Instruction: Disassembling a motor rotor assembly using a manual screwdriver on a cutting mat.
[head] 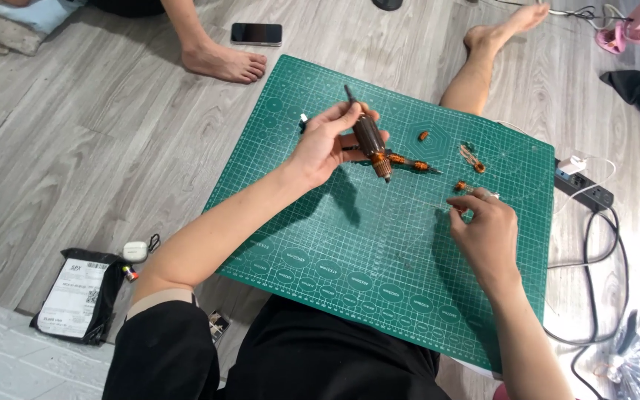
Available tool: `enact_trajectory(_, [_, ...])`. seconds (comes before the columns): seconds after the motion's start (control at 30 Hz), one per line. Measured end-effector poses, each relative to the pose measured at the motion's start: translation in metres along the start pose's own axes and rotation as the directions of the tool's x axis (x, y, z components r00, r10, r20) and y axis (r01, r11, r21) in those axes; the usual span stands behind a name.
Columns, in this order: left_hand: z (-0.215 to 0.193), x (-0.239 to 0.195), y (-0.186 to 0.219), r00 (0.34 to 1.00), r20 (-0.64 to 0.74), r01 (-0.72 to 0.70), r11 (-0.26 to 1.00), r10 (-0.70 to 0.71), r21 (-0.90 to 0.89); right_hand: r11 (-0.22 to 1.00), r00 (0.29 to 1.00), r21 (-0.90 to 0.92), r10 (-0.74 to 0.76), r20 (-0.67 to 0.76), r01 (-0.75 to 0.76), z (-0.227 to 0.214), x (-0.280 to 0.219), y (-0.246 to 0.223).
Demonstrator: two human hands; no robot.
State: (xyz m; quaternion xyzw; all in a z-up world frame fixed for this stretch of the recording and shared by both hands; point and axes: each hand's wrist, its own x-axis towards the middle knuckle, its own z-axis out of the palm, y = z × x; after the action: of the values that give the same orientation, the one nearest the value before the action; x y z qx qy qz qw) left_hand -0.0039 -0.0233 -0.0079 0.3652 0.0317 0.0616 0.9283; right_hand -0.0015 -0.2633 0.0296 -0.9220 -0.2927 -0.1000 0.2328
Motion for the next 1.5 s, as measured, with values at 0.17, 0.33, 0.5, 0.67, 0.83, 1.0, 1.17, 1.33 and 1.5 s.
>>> enact_trajectory(0.17, [0.003,-0.005,-0.002,0.997,0.037,0.059,0.995,-0.062,0.074,0.998,0.999,-0.047,-0.032,-0.013,0.032,0.009,-0.002,0.009])
enact_trajectory(0.33, [0.005,-0.006,0.003,0.998,0.053,-0.024,0.991,0.017,0.132,0.993,0.999,0.116,-0.030,-0.038,0.035,0.013,-0.001,0.008])
enact_trajectory(0.5, [0.001,-0.001,0.007,0.995,-0.029,-0.090,0.993,0.092,0.078,0.973,0.986,0.198,-0.090,-0.140,0.117,0.015,-0.001,0.005])
enact_trajectory(0.67, [-0.004,-0.003,0.017,0.994,0.048,-0.097,0.994,0.095,0.052,0.981,0.994,0.185,-0.041,-0.101,0.059,0.012,0.001,0.005])
enact_trajectory(0.83, [-0.010,0.003,0.011,0.998,0.026,-0.060,0.997,0.059,0.043,0.953,0.994,0.295,-0.037,-0.105,0.067,0.016,0.001,0.003])
enact_trajectory(1.0, [-0.005,0.000,0.011,0.996,0.074,-0.065,0.982,0.052,0.179,0.918,0.972,0.324,-0.236,-0.018,0.229,0.017,-0.003,0.001])
enact_trajectory(1.17, [0.007,-0.013,0.016,0.949,0.314,-0.108,0.955,0.016,0.277,0.859,0.981,0.475,-0.182,-0.068,0.193,0.019,-0.009,-0.007])
enact_trajectory(1.33, [0.021,-0.027,0.011,0.823,0.566,-0.190,0.912,-0.055,0.364,0.809,0.987,0.572,0.060,0.149,-0.136,0.018,-0.005,-0.008])
enact_trajectory(1.5, [0.026,-0.038,-0.006,0.773,0.631,-0.258,0.873,-0.071,0.415,0.638,0.987,0.768,-0.087,0.133,-0.047,0.035,-0.007,0.000])
